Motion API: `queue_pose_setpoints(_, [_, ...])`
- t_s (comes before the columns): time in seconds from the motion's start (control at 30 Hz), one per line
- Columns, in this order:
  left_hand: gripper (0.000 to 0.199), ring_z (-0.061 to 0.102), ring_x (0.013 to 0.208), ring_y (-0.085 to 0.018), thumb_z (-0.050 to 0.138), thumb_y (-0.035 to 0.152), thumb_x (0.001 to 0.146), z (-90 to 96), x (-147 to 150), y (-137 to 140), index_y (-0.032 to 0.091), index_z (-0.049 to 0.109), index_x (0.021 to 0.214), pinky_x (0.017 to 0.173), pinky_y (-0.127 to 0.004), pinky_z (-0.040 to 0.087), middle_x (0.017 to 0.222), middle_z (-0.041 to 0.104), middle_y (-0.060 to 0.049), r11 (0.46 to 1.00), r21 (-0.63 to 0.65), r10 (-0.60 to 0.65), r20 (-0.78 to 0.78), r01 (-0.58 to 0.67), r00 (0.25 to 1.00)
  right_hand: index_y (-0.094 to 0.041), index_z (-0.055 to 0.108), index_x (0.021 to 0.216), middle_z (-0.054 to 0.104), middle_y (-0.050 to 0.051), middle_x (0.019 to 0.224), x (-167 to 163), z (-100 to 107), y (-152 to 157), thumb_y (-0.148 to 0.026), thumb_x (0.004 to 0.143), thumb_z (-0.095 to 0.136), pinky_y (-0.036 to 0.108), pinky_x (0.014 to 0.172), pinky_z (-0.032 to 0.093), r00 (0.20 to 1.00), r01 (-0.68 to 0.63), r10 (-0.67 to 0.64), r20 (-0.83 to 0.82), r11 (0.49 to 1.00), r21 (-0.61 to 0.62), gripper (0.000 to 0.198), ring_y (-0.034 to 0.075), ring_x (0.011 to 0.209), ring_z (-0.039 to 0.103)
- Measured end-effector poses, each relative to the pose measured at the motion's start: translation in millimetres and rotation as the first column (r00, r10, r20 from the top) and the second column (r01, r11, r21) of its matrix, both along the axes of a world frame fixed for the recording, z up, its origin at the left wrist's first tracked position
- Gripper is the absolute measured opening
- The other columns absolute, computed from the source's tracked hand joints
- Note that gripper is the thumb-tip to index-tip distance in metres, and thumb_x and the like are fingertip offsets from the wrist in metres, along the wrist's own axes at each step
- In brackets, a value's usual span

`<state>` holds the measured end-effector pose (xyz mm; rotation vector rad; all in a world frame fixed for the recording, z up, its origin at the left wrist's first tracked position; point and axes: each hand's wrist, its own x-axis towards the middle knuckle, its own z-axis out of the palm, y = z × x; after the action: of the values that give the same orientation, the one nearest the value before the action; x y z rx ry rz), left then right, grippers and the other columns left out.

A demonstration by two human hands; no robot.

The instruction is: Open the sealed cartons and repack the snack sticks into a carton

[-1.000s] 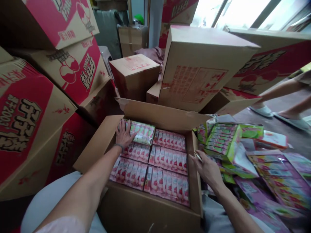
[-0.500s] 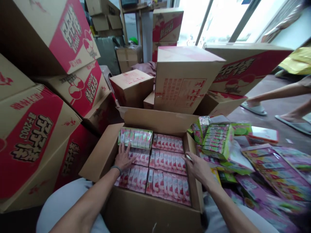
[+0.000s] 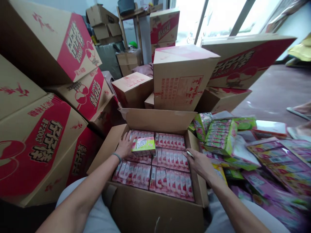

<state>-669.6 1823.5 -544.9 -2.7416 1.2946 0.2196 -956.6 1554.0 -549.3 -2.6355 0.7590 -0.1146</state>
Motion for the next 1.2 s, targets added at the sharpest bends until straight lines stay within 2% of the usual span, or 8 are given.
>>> queue_pose_setpoints(0.1, [0.095,0.047,0.116,-0.041,0.08,0.041,0.053,9.5,14,-10,0.013,0.042,0.135,0.094,-0.057,0.039,0.126,0.051,-0.023,0.993,0.118,0.044,-0.099,-0.033,0.994,-0.019,0.055,0.114,0.067,0.011,0.112,-4,-1,3,-0.043,0.096,0.034,0.032,0.076,0.047,1.0,0.014,-0.014,0.006,1.0,0.026,0.037,0.026,0.096,0.066])
queue_pose_setpoints(0.2, [0.067,0.052,0.108,-0.036,0.067,0.04,0.067,15.0,-14,-17,0.012,0.049,0.125,0.09,-0.051,0.041,0.114,0.056,-0.019,0.999,0.024,0.022,-0.062,-0.021,0.998,-0.017,0.049,0.116,0.065,0.013,0.112,-6,3,4,-0.042,0.096,0.029,0.032,0.076,0.047,0.998,0.02,-0.024,0.061,0.998,0.063,0.037,0.026,0.097,0.065])
queue_pose_setpoints(0.33, [0.064,0.054,0.1,-0.036,0.066,0.049,0.066,7.3,-86,-26,0.014,0.053,0.118,0.085,-0.048,0.041,0.107,0.057,-0.018,0.99,-0.133,-0.056,-0.114,0.041,0.992,-0.017,0.045,0.114,0.066,0.012,0.096,-10,13,8,-0.04,0.096,0.025,0.03,0.068,0.046,0.984,0.034,-0.048,0.169,0.996,0.085,0.036,0.023,0.083,0.065])
queue_pose_setpoints(0.47, [0.088,0.052,0.105,-0.039,0.076,0.044,0.057,-8.1,-128,-20,0.014,0.043,0.132,0.094,-0.056,0.034,0.11,0.056,-0.019,0.969,-0.21,-0.172,-0.181,0.133,0.968,-0.016,0.045,0.109,0.064,0.01,0.086,-15,23,30,-0.037,0.097,0.021,0.027,0.063,0.042,0.992,-0.025,0.019,0.121,0.998,0.052,0.034,0.02,0.073,0.062])
queue_pose_setpoints(0.67, [0.083,0.043,0.125,-0.03,0.073,0.024,0.061,-27.8,-111,39,0.012,0.036,0.135,0.106,-0.043,0.035,0.133,0.046,-0.018,0.87,-0.488,-0.179,-0.432,-0.062,0.884,-0.018,0.053,0.102,0.067,0.009,0.086,15,44,115,-0.025,0.098,0.024,0.025,0.059,0.036,0.891,-0.36,0.314,-0.328,0.928,-0.09,0.03,0.019,0.072,0.063])
queue_pose_setpoints(0.83, [0.08,0.046,0.124,-0.029,0.076,0.024,0.058,-35.5,-108,53,0.014,0.04,0.129,0.105,-0.044,0.037,0.129,0.049,-0.016,0.766,-0.589,-0.169,-0.571,-0.257,0.803,-0.015,0.055,0.107,0.067,0.012,0.093,69,51,180,-0.014,0.093,0.03,0.027,0.067,0.043,0.763,-0.578,0.488,-0.424,0.809,-0.11,0.028,0.021,0.082,0.065])
queue_pose_setpoints(0.93, [0.072,0.049,0.119,-0.028,0.074,0.021,0.059,-37.5,-109,47,0.016,0.044,0.124,0.103,-0.044,0.039,0.124,0.053,-0.013,0.744,-0.617,-0.189,-0.561,-0.255,0.806,-0.012,0.057,0.105,0.067,0.014,0.091,89,46,192,-0.012,0.09,0.033,0.029,0.07,0.046,0.716,-0.62,0.498,-0.489,0.776,-0.118,0.028,0.023,0.085,0.065])
queue_pose_setpoints(1.2, [0.05,0.056,0.102,-0.027,0.067,0.028,0.067,-43.2,-104,44,0.015,0.049,0.111,0.09,-0.038,0.046,0.106,0.059,-0.012,0.776,-0.608,-0.182,-0.469,-0.166,0.864,-0.012,0.06,0.106,0.069,0.014,0.092,95,40,185,-0.011,0.09,0.035,0.031,0.071,0.05,0.68,-0.625,0.443,-0.584,0.767,-0.145,0.03,0.024,0.086,0.067])
